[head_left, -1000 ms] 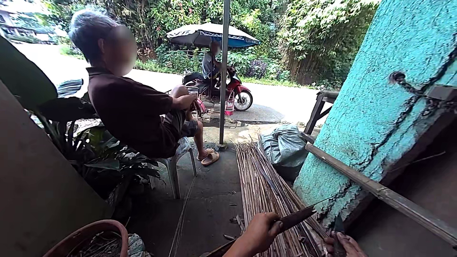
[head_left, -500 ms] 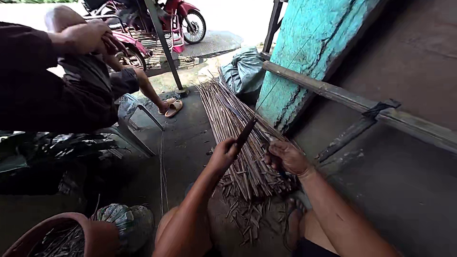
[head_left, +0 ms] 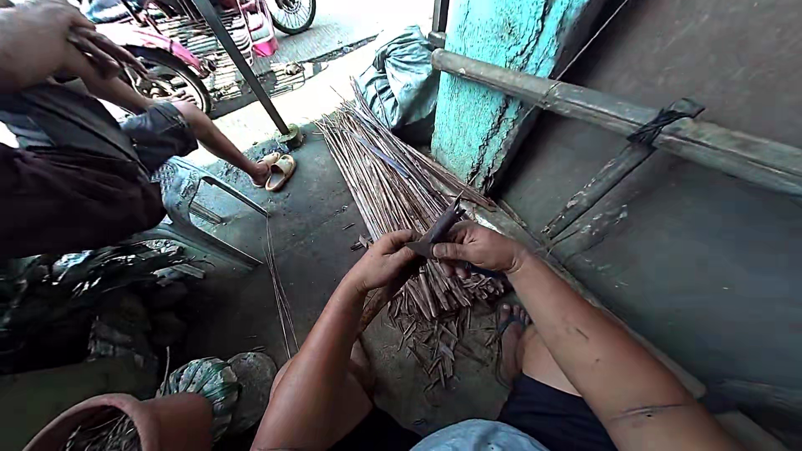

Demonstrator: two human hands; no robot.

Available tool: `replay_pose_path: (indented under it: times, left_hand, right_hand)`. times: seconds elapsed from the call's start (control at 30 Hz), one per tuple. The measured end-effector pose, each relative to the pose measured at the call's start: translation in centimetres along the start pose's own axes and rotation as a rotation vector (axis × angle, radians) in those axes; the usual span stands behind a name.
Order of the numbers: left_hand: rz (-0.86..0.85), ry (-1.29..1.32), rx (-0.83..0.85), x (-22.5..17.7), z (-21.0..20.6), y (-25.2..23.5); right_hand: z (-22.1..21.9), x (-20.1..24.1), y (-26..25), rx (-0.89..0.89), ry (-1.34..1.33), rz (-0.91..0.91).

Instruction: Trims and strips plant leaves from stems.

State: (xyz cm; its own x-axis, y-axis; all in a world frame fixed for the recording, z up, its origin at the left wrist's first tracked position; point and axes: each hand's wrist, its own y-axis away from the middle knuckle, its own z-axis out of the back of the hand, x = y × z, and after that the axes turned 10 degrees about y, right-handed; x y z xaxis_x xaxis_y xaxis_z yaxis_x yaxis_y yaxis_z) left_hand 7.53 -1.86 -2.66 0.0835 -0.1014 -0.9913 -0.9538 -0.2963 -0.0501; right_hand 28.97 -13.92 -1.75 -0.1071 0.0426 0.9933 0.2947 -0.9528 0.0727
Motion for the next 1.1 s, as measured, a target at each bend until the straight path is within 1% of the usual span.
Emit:
replay_pose_path:
  times: [0.13,0.2,0.3,0.47,0.53,0.63,0.73,0.77,0.8,0.83,0.93,1.0,1.03,1.1]
  left_hand:
    - [0.053,0.149,0.096,0.2,0.0,-0.1]
    - [0.073,0.196,0.119,0.1,0.3,-0.2]
    - [0.081,0.193,0.121,-0.1,0.6,-0.1]
    - [0.068,0.192,0.123,-0.2,0.7,-0.3]
    - [0.066,0.175,0.108,-0.5,1.0,-0.2]
    - [0.045,0.165,0.070,-0.6,1.2,0.1]
    - [0.036,0.132,0.013,-0.6,1.3,0.3]
    - [0.034,0.124,-0.019,-0.5,1.2,0.4]
    - [0.031,0.105,-0.059,-0.4,1.1,0.5]
    - [0.025,0.067,-0.101,-0.5,1.0,0.6]
    - [0.002,-0.113,-0.224,-0.6,0.0,0.3]
    - [-0.013,-0.253,-0.242,-0.1,-0.5,0.2]
    - [-0.033,-0.348,-0.240,0.3,-0.7,0.1]
    - [-0.092,-0.544,-0.236,0.8,-1.1,0.0]
  right_hand:
    - [0.4,0.0,0.5,0.013,0.049,0.029]
    - [0.3,0.2,0.9,-0.047,0.098,0.035]
    - [0.4,0.1,1.5,-0.170,0.132,0.061]
    - [0.7,-0.2,1.9,-0.271,0.209,0.100]
    - [0.9,-0.2,1.9,-0.392,0.242,0.133]
    - [2.0,-0.4,2.2,-0.627,0.265,0.212]
    - [2.8,-0.3,2.2,-0.878,0.144,0.303]
    - [3.0,-0.2,2.4,-0.926,0.097,0.314]
    - [3.1,-0.1,2.6,-0.926,0.054,0.318]
    - [3.0,0.1,2.8,-0.880,0.017,0.312]
    - [1.0,0.8,2.4,-0.638,-0.029,0.225]
    - [-0.9,0.7,1.8,-0.496,-0.053,0.130]
    - [-1.7,0.5,1.4,-0.464,-0.071,0.098]
    - [-2.4,0.0,0.7,-0.475,-0.108,0.085]
